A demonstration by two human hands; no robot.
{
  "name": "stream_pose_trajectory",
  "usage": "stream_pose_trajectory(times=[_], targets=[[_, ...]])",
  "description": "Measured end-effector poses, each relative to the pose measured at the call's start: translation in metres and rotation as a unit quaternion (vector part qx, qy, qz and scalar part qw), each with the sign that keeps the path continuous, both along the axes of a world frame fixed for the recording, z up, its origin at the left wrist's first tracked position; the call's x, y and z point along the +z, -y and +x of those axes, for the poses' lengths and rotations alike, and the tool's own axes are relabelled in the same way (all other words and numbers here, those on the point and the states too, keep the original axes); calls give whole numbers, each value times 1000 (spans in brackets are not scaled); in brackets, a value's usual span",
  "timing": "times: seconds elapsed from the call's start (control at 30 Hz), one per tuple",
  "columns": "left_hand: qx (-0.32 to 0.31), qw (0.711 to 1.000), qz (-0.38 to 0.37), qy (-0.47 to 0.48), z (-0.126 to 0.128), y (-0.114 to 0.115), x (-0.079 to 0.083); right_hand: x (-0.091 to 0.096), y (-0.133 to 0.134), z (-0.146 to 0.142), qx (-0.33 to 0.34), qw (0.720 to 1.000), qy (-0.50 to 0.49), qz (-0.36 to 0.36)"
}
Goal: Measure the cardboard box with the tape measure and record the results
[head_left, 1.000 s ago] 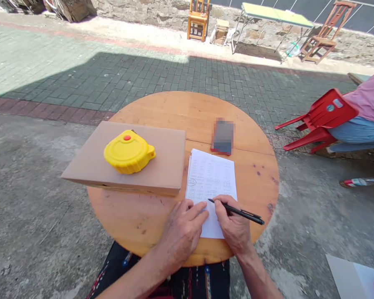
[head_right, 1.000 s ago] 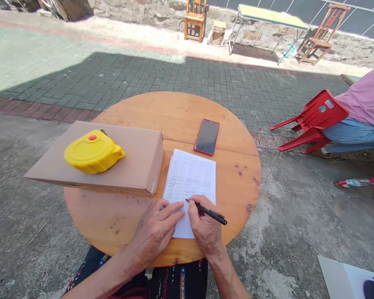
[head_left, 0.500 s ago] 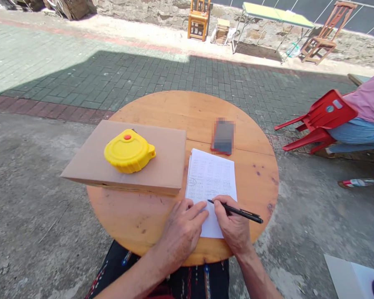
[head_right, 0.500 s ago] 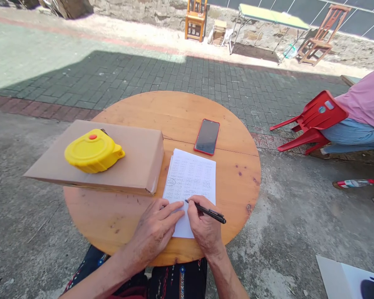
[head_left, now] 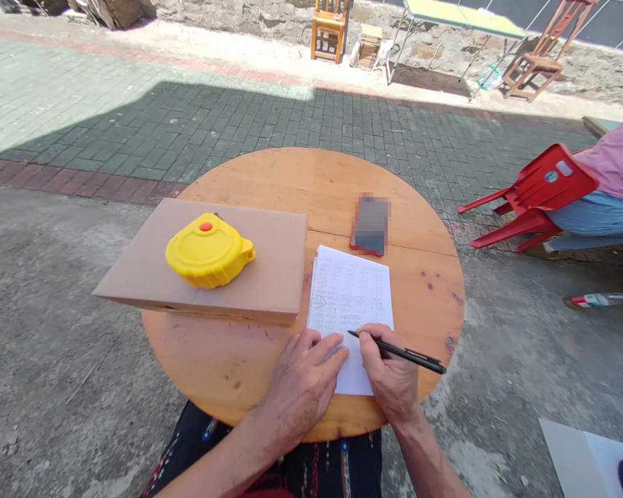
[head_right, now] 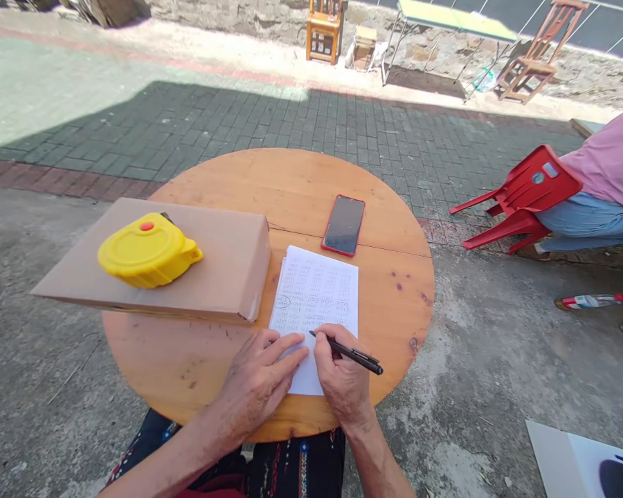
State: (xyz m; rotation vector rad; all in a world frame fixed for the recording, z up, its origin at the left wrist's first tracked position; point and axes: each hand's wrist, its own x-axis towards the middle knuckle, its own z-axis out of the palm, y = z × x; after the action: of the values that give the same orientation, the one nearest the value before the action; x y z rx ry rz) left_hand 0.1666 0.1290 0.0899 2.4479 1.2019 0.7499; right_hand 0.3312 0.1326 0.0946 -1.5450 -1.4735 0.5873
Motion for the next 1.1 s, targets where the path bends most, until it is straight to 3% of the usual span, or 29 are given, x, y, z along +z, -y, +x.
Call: stream_pose_trajectory(times=[0.2,0.63,1.1], targets=[[-2,1000,-5,1,-1,0,-1,-1,0,0,-16,999,24,25],[-3,1000,-9,3,-1,0,-1,1,-1,0,-2,1000,26,10],[-4,1000,-10,-3,-1,-1,0,2,2,2,-38,999,-2,-2]])
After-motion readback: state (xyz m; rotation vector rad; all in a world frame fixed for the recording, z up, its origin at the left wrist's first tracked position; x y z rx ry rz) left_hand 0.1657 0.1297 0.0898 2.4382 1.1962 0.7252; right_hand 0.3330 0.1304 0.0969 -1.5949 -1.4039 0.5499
